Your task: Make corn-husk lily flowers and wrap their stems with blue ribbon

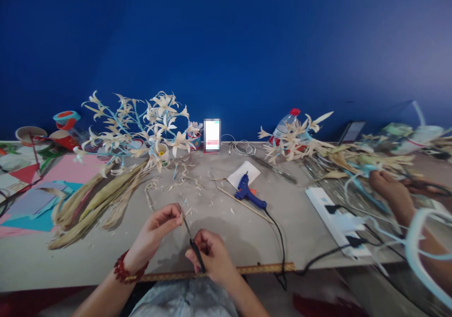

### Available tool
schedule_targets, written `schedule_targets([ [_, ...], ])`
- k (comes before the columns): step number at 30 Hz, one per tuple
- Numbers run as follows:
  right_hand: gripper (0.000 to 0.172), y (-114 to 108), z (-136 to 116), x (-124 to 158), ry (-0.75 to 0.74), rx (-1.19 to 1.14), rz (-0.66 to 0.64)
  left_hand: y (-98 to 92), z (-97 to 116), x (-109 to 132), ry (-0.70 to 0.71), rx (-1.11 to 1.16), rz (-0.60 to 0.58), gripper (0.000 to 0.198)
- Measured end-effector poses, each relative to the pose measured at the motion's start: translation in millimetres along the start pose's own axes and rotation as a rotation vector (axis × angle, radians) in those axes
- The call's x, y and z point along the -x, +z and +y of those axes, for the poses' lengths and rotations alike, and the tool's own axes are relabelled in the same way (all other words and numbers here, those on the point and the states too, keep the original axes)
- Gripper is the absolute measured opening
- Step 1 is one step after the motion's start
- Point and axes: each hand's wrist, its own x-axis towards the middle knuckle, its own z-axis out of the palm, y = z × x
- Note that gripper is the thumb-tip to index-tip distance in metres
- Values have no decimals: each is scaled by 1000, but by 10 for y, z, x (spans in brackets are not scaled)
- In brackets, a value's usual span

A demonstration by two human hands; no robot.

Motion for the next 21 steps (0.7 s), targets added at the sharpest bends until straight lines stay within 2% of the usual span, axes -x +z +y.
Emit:
schedule_targets([
  [11,51,-113,-34,-23,23,38,6,-77,67,-16,-73,23,-69,16],
  [17,40,51,-141,-65,-193,-136,126,29,5,12,-15,72,18,15],
  [21,36,184,-193,-149,-248,-236,244,123,-55,50,5,108,62,14],
])
